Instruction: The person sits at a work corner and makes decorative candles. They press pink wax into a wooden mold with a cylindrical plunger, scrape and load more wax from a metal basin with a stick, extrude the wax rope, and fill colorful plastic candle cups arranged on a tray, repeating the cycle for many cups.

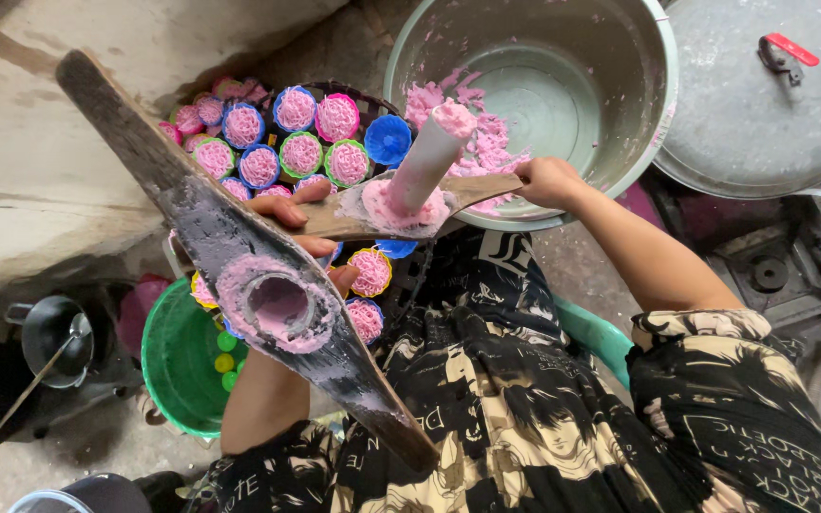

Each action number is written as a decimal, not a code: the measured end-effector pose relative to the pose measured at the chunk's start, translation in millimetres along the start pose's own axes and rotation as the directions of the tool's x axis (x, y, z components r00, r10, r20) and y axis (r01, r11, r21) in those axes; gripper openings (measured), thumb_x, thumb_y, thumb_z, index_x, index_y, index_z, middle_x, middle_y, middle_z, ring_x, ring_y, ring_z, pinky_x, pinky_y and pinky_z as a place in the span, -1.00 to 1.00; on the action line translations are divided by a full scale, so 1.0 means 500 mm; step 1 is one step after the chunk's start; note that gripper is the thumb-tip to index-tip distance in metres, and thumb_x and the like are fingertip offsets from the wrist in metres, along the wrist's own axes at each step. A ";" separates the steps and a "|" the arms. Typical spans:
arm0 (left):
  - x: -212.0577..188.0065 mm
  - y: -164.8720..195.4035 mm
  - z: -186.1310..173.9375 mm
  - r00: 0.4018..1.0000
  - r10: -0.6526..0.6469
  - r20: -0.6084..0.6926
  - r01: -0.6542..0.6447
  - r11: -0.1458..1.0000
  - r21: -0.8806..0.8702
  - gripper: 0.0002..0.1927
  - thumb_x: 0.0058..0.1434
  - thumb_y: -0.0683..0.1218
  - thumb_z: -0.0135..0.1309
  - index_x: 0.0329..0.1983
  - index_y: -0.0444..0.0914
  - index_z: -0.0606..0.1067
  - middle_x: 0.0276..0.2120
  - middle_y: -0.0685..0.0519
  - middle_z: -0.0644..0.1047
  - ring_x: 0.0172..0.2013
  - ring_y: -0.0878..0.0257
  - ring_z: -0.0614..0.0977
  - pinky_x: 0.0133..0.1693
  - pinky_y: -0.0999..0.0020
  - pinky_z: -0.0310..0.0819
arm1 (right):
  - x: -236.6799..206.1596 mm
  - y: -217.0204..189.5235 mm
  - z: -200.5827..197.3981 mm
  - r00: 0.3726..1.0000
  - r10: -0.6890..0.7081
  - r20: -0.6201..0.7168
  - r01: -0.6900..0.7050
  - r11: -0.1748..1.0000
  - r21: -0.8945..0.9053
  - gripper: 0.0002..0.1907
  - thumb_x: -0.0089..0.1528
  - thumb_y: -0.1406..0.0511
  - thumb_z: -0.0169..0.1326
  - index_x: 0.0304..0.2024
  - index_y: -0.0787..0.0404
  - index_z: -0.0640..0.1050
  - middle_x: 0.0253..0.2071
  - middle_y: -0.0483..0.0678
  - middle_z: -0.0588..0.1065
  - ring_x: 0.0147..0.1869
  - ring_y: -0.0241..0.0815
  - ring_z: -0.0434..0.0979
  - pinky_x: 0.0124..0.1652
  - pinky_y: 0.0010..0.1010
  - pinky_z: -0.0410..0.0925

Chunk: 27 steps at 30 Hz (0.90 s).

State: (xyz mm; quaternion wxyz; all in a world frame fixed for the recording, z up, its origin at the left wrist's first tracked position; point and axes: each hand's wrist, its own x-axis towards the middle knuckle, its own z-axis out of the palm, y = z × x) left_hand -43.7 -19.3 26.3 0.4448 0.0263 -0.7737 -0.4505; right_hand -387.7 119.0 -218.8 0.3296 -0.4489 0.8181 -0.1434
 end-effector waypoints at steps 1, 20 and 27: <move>0.000 -0.001 -0.001 1.000 0.002 -0.002 -0.002 1.000 -0.001 -0.67 0.15 -0.11 0.44 -0.08 -0.10 0.54 0.13 0.13 0.28 0.21 0.18 0.46 0.36 -0.08 0.48 | -0.006 0.004 -0.010 1.000 -0.004 0.006 0.004 1.000 0.006 -0.65 0.18 0.09 0.14 -0.03 0.02 0.69 -0.20 0.11 0.63 -0.06 0.13 0.62 -0.01 -0.11 0.42; -0.024 0.046 -0.036 0.996 0.016 -0.087 -0.009 0.996 0.084 -0.65 0.10 -0.13 0.46 -0.10 -0.09 0.57 0.10 0.10 0.30 0.14 0.25 0.46 0.31 -0.07 0.53 | 0.063 -0.056 -0.025 0.994 0.114 -0.005 -0.113 0.983 -0.147 -0.38 0.16 -0.28 0.15 -0.14 0.03 0.74 -0.16 0.04 0.65 0.01 0.06 0.61 0.01 -0.18 0.43; -0.026 0.065 -0.053 0.997 -0.013 -0.078 0.020 0.996 0.091 -0.61 0.14 -0.14 0.45 -0.02 -0.09 0.55 0.10 0.13 0.29 0.22 0.20 0.49 0.37 -0.05 0.49 | 0.047 0.006 -0.043 0.997 0.064 0.048 -0.065 0.997 0.034 -0.53 0.13 0.00 0.24 -0.01 0.06 0.71 -0.24 0.01 0.67 -0.17 -0.05 0.65 -0.10 -0.22 0.46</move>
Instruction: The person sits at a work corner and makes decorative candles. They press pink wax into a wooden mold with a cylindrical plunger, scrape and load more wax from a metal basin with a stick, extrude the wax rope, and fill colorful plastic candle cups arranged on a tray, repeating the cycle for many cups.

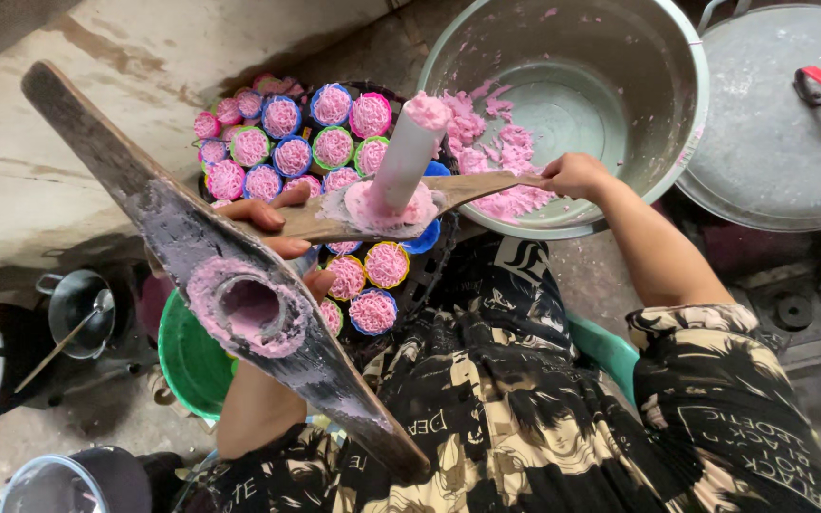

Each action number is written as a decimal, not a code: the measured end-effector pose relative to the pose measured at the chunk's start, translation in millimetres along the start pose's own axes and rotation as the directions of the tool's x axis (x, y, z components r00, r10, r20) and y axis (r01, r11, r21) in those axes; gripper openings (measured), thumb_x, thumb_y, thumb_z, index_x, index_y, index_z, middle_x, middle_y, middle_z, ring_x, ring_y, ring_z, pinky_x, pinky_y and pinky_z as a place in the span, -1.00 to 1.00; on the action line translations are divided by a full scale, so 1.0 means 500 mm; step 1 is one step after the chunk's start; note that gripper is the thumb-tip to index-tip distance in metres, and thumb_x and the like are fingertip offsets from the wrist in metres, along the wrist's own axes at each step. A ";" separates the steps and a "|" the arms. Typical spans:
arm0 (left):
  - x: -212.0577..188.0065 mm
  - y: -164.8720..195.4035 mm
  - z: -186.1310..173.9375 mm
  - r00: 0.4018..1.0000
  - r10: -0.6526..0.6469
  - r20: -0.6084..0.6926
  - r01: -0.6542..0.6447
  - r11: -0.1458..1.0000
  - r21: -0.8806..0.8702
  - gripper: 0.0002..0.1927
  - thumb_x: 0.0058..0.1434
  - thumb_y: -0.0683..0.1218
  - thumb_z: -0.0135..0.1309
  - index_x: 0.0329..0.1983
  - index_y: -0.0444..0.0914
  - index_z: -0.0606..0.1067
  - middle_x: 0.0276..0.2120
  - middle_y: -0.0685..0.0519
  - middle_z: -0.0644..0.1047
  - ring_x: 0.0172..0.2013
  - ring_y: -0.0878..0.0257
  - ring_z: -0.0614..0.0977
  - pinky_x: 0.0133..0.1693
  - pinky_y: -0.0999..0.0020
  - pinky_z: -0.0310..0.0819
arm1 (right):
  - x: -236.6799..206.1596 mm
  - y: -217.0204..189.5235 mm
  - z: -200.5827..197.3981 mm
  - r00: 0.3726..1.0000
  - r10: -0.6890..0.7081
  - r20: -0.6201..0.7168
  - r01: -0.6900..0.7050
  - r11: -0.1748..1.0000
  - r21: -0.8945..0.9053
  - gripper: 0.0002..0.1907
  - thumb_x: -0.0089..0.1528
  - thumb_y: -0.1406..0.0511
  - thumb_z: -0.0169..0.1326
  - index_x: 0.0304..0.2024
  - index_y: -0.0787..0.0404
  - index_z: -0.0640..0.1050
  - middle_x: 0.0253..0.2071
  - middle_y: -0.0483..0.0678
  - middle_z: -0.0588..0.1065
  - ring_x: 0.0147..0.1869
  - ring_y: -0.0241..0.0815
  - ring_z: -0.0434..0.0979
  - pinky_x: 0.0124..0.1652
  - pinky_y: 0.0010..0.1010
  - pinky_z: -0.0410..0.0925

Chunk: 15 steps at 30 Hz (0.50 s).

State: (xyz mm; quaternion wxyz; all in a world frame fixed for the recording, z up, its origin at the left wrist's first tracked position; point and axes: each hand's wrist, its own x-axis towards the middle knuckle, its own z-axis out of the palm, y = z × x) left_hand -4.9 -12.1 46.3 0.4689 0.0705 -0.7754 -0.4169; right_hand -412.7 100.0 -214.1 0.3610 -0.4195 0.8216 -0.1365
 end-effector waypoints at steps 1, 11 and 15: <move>0.000 0.002 -0.005 1.000 -0.002 -0.003 0.002 1.000 -0.015 -0.61 0.13 -0.15 0.46 -0.02 -0.09 0.54 0.10 0.13 0.29 0.22 0.20 0.49 0.37 -0.05 0.48 | -0.006 0.008 -0.013 0.999 0.028 0.029 -0.029 0.999 0.020 -0.53 0.13 0.03 0.24 0.01 0.07 0.69 -0.26 0.00 0.67 -0.22 -0.07 0.65 -0.14 -0.23 0.47; -0.053 0.004 -0.091 0.988 -0.144 -0.048 0.145 0.989 0.018 -0.51 0.09 -0.12 0.38 0.07 -0.20 0.49 0.09 -0.03 0.45 0.07 0.12 0.54 0.15 0.10 0.52 | -0.264 0.110 -0.271 0.999 0.028 0.024 -0.033 0.971 0.237 -0.62 0.25 0.16 0.20 0.04 0.23 0.69 -0.40 -0.11 0.50 -0.41 -0.33 0.30 -0.43 -0.40 0.19; -0.081 -0.027 -0.045 0.940 -0.331 0.086 0.327 0.943 0.059 -0.46 0.09 -0.11 0.35 0.13 -0.25 0.46 0.09 -0.11 0.52 0.01 0.07 0.59 0.06 0.17 0.54 | -0.363 0.076 -0.364 0.969 -0.240 0.050 0.229 0.959 0.167 -0.62 0.35 0.23 0.18 0.14 0.26 0.74 -0.51 -0.01 0.39 -0.47 -0.31 0.23 -0.50 -0.44 0.13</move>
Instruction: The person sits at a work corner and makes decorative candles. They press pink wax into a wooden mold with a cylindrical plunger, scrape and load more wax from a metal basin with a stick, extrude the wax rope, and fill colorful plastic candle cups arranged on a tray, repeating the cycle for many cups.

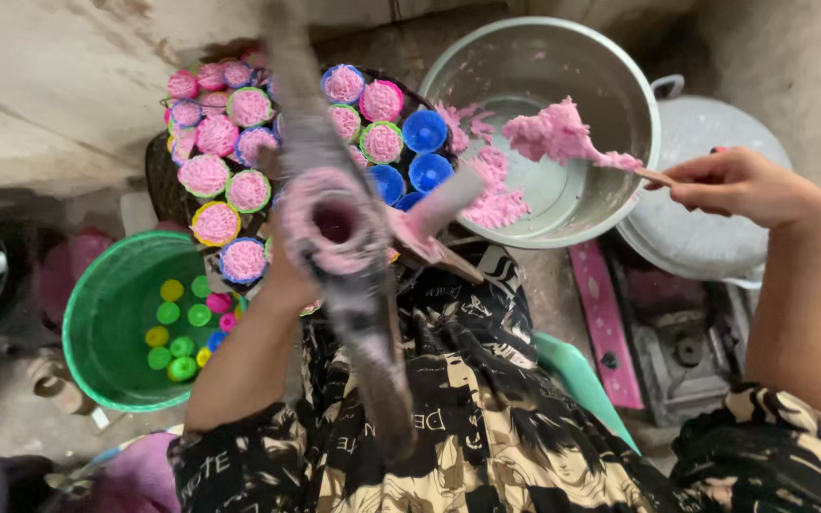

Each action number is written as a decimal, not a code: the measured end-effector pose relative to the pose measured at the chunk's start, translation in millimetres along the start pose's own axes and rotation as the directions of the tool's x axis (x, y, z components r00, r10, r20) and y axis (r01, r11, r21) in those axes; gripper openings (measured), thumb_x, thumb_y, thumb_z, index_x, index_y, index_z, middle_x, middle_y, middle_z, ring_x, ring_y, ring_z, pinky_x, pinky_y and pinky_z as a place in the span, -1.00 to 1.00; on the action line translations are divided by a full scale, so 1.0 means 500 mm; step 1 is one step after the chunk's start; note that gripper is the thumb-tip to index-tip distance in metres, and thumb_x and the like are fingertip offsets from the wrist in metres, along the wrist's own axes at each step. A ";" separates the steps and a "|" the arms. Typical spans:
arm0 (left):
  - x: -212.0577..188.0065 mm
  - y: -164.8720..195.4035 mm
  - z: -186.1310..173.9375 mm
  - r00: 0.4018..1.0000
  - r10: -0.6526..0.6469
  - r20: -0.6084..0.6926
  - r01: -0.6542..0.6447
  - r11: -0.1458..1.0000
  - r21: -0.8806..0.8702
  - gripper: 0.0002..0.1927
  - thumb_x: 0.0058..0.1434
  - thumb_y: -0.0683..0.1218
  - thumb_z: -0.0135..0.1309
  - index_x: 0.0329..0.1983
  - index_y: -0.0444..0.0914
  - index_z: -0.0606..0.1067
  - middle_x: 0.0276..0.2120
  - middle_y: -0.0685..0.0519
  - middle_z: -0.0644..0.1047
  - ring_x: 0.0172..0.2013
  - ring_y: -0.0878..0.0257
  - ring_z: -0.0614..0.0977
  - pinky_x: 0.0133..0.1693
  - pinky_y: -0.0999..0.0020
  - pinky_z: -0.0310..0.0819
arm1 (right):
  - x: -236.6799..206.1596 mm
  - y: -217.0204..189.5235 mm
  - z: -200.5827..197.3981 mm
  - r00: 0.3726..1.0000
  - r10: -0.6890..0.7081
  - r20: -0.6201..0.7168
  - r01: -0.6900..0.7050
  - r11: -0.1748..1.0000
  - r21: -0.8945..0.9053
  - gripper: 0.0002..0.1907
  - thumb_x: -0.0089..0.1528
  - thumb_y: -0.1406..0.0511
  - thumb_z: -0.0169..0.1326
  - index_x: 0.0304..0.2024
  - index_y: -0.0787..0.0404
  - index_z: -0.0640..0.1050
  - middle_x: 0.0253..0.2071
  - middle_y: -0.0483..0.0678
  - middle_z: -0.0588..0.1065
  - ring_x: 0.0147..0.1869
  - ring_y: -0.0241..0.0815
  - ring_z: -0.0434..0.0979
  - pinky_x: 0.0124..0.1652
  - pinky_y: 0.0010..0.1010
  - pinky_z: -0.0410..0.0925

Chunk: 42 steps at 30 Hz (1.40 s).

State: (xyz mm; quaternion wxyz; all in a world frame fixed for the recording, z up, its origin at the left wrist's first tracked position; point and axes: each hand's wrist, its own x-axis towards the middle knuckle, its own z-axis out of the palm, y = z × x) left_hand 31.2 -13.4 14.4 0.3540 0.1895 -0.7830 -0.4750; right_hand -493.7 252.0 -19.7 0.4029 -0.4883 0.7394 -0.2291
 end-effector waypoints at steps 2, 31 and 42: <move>0.027 -0.038 0.066 0.994 0.101 0.035 -0.105 0.988 0.111 -0.36 0.04 -0.03 0.36 0.17 -0.31 0.44 0.08 -0.20 0.51 -0.03 -0.05 0.60 0.01 0.12 0.54 | -0.017 -0.053 -0.021 0.993 -0.109 0.046 0.107 0.993 0.041 -0.62 0.27 0.25 0.19 0.10 0.28 0.71 -0.41 -0.09 0.49 -0.40 -0.38 0.28 -0.45 -0.49 0.19; 0.095 -0.175 0.178 0.999 0.031 0.014 -0.034 0.950 0.310 -0.69 0.03 -0.02 0.18 -0.15 -0.17 0.62 -0.14 -0.16 0.61 -0.10 -0.18 0.62 -0.05 -0.01 0.54 | -0.181 -0.617 0.173 0.488 -0.873 0.003 0.108 0.057 -0.992 -0.80 0.25 0.24 0.35 -0.13 0.14 0.66 -0.42 -0.14 0.53 -0.43 -0.20 0.52 -0.40 -0.39 0.32; 0.067 -0.066 0.212 1.000 -0.011 0.011 0.007 0.949 0.315 -0.67 0.01 -0.03 0.19 -0.12 -0.13 0.63 -0.13 -0.20 0.58 -0.14 -0.18 0.63 -0.11 -0.03 0.52 | -0.150 -0.628 0.191 0.601 -0.793 0.101 0.098 -0.053 -0.994 -0.80 0.17 0.07 0.27 -0.21 -0.06 0.69 -0.47 -0.21 0.54 -0.41 -0.23 0.60 -0.39 -0.42 0.41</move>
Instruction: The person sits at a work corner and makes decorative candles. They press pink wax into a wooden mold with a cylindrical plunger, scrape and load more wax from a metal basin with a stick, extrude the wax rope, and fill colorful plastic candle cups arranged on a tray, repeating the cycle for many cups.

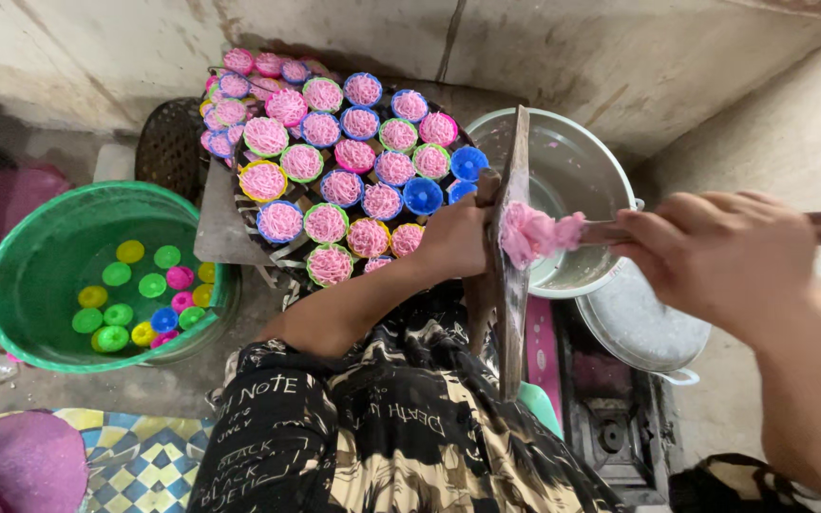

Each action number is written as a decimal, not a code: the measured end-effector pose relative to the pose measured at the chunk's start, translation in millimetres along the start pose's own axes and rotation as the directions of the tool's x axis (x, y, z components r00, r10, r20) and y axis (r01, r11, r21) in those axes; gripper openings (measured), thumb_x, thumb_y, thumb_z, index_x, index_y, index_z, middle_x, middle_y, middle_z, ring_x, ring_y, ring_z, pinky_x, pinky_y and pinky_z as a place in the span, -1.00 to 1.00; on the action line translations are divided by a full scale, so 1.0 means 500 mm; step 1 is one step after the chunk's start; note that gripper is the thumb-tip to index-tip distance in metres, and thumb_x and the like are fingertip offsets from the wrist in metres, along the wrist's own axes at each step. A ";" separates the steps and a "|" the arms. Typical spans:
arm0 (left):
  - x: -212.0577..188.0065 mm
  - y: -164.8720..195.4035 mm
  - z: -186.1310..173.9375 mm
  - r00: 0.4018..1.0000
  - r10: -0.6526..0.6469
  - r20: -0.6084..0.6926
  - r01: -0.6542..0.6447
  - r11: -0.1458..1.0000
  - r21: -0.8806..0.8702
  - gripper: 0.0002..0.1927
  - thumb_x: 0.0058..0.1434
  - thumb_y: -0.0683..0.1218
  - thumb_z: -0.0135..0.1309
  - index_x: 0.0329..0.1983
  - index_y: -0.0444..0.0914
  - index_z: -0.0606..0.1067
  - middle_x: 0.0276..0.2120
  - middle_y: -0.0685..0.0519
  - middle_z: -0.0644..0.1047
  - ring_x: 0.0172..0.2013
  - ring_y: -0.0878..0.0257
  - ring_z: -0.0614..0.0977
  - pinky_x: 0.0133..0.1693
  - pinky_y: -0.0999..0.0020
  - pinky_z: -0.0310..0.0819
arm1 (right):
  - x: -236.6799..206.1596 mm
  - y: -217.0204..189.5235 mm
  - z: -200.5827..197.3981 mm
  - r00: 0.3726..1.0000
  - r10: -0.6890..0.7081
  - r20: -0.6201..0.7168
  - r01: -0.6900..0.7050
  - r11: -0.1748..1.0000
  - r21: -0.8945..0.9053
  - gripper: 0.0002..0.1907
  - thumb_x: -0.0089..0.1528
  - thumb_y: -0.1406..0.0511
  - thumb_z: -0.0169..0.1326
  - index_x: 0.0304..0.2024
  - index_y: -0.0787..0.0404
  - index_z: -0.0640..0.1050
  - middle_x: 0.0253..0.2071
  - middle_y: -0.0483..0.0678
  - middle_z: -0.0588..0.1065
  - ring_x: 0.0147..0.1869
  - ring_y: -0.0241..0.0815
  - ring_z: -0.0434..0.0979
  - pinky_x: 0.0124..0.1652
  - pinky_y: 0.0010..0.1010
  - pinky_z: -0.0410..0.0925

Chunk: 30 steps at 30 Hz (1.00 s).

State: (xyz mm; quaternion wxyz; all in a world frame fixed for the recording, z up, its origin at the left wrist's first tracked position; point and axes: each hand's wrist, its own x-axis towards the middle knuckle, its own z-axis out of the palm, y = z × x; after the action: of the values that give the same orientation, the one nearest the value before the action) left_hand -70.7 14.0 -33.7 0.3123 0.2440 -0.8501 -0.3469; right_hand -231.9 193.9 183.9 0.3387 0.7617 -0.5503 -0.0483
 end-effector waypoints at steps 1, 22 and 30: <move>0.001 0.001 0.004 1.000 -0.017 0.023 0.016 1.000 0.025 -0.68 0.03 -0.02 0.20 -0.12 -0.13 0.63 -0.14 -0.19 0.59 -0.14 -0.18 0.63 -0.10 -0.03 0.53 | 0.008 -0.017 0.015 1.000 -0.030 -0.004 0.029 0.999 -0.024 -0.79 0.18 0.04 0.24 -0.19 -0.10 0.68 -0.47 -0.22 0.53 -0.42 -0.26 0.58 -0.40 -0.46 0.40; 0.045 -0.208 0.036 0.988 0.141 -0.066 -0.146 0.985 -0.090 -0.69 0.08 0.00 0.20 -0.15 -0.23 0.60 -0.19 -0.19 0.61 -0.15 -0.20 0.62 -0.14 0.00 0.52 | -0.127 0.065 0.119 0.964 0.264 -0.024 -0.258 0.955 0.146 -0.70 0.26 0.01 0.39 -0.20 -0.01 0.64 -0.32 -0.23 0.59 -0.34 -0.19 0.59 -0.35 -0.43 0.36; 0.020 -0.097 0.053 0.997 0.030 -0.069 -0.032 0.999 -0.027 -0.71 0.03 -0.06 0.13 -0.20 -0.25 0.61 -0.08 -0.22 0.59 -0.11 -0.22 0.62 -0.07 -0.02 0.53 | -0.010 0.061 -0.013 0.989 0.105 0.107 -0.106 0.994 0.003 -0.68 0.20 -0.04 0.20 -0.24 0.00 0.68 -0.38 -0.23 0.62 -0.39 -0.22 0.63 -0.41 -0.43 0.40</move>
State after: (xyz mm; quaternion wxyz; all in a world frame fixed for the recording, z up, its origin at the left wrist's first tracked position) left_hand -86.3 -11.7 -81.0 0.3500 0.2383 -0.8375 -0.3454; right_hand -255.4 196.5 204.5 0.3077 0.7294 -0.6072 -0.0684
